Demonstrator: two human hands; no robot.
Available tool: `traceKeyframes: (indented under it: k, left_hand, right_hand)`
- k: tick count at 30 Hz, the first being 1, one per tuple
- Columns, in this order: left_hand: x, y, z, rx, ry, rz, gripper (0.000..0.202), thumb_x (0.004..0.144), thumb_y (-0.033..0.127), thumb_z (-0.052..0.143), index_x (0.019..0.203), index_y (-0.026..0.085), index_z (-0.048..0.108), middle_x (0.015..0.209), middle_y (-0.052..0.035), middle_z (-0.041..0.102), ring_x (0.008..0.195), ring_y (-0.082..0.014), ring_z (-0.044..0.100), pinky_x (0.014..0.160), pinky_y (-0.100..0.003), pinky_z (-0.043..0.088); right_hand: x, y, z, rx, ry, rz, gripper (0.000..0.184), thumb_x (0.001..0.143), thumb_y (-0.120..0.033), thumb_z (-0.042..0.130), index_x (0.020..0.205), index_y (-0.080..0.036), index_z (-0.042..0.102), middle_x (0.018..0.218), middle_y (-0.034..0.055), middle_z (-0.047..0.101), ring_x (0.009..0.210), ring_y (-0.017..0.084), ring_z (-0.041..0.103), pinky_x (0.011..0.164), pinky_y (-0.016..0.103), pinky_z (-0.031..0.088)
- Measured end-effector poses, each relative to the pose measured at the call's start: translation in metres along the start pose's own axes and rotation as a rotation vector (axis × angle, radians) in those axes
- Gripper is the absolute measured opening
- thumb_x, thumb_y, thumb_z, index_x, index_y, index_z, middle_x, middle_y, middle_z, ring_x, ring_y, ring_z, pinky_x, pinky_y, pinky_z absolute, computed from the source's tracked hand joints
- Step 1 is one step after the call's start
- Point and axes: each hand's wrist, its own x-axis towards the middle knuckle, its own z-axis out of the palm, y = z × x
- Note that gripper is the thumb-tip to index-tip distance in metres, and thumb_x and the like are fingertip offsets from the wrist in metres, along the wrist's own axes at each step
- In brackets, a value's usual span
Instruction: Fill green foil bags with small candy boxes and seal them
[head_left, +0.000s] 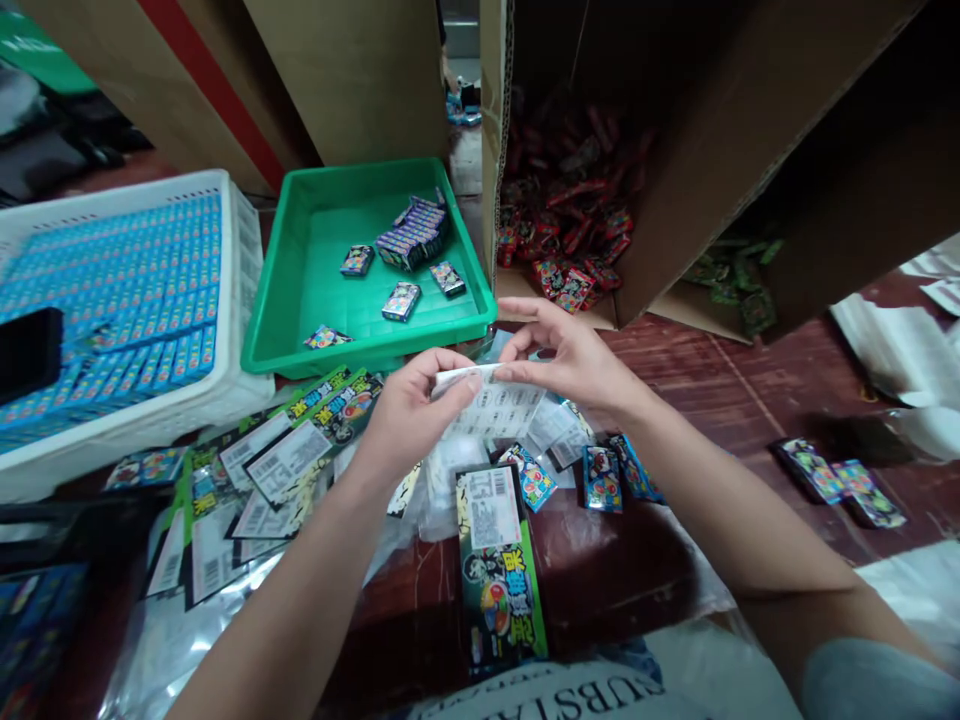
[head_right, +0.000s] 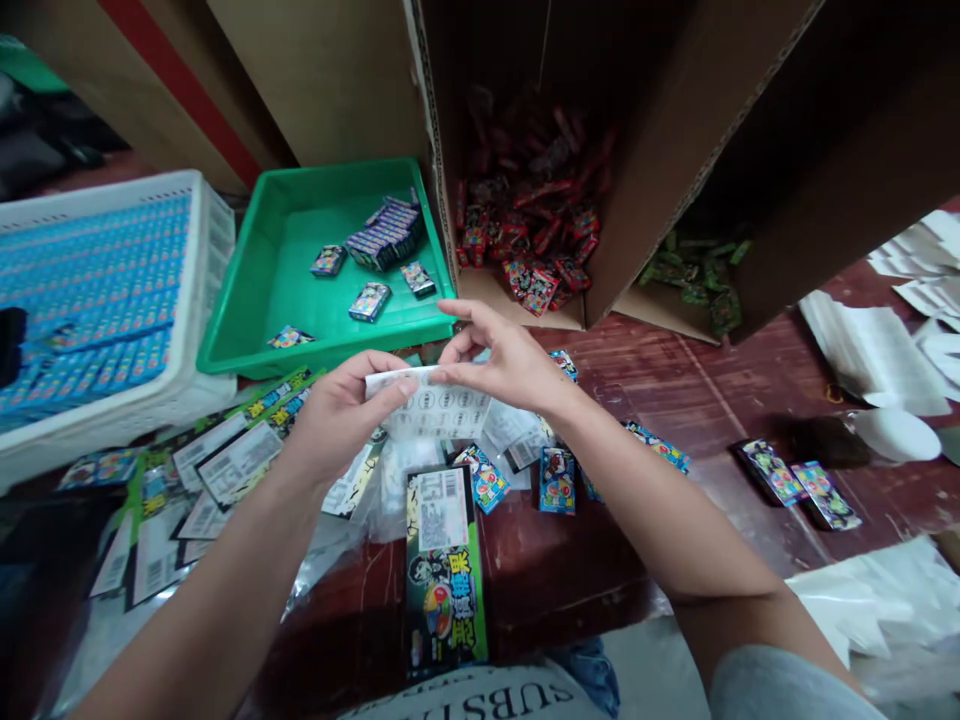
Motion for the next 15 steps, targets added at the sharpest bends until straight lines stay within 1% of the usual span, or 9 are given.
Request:
traceKeyframes:
  k: [2,4,7,9,12,15]
  left_hand:
    - [0.002,0.000,0.003,0.010,0.018,-0.032,0.026,0.078,0.040,0.084,0.094,0.022,0.074,0.081,-0.0003,0.070,0.067,-0.0132,0.058,0.062,-0.026,0.044]
    - [0.005,0.000,0.006,-0.018,0.048,-0.054,0.026,0.077,0.040,0.085,0.092,0.021,0.076,0.083,-0.0013,0.072,0.069,-0.0141,0.061,0.064,-0.027,0.047]
    - [0.010,-0.001,0.006,-0.117,0.103,-0.086,0.023,0.075,0.037,0.086,0.087,0.021,0.076,0.075,0.0010,0.070,0.064,-0.0125,0.059,0.062,-0.025,0.045]
    - [0.013,-0.002,0.006,-0.168,0.119,-0.109,0.023,0.072,0.035,0.088,0.086,0.021,0.076,0.072,0.0023,0.069,0.062,-0.0114,0.058,0.060,-0.024,0.044]
    - [0.016,-0.005,0.005,-0.211,0.126,-0.134,0.027,0.069,0.034,0.090,0.088,0.020,0.078,0.074,0.0019,0.071,0.063,-0.0109,0.060,0.061,-0.023,0.046]
    - [0.020,-0.011,0.005,-0.226,0.170,-0.141,0.029,0.067,0.038,0.092,0.084,0.018,0.078,0.072,0.0008,0.072,0.060,-0.0110,0.061,0.059,-0.023,0.047]
  right_hand:
    - [0.000,-0.001,0.002,0.003,-0.022,-0.034,0.070,0.088,-0.037,0.078,0.147,-0.022,0.044,0.092,0.0017,0.071,0.085,0.017,0.068,0.078,0.034,0.058]
    - [-0.002,-0.002,0.002,-0.027,-0.018,-0.074,0.068,0.089,-0.034,0.077,0.147,-0.021,0.044,0.097,0.0031,0.071,0.089,0.017,0.068,0.081,0.034,0.057]
    - [-0.007,-0.001,-0.001,-0.081,-0.010,-0.087,0.070,0.088,-0.031,0.078,0.148,-0.021,0.043,0.100,0.0034,0.070,0.091,0.017,0.067,0.083,0.034,0.057]
    - [-0.009,0.002,-0.003,-0.101,0.010,-0.083,0.069,0.089,-0.029,0.077,0.149,-0.021,0.042,0.099,0.0027,0.069,0.090,0.016,0.066,0.084,0.033,0.057]
    - [-0.009,0.009,-0.003,-0.119,0.051,-0.098,0.063,0.094,-0.027,0.071,0.150,-0.023,0.041,0.100,0.0027,0.067,0.092,0.017,0.066,0.087,0.035,0.057]
    - [-0.005,0.017,0.002,-0.153,0.100,-0.118,0.060,0.096,-0.027,0.067,0.150,-0.024,0.040,0.103,0.0038,0.068,0.096,0.018,0.066,0.090,0.038,0.056]
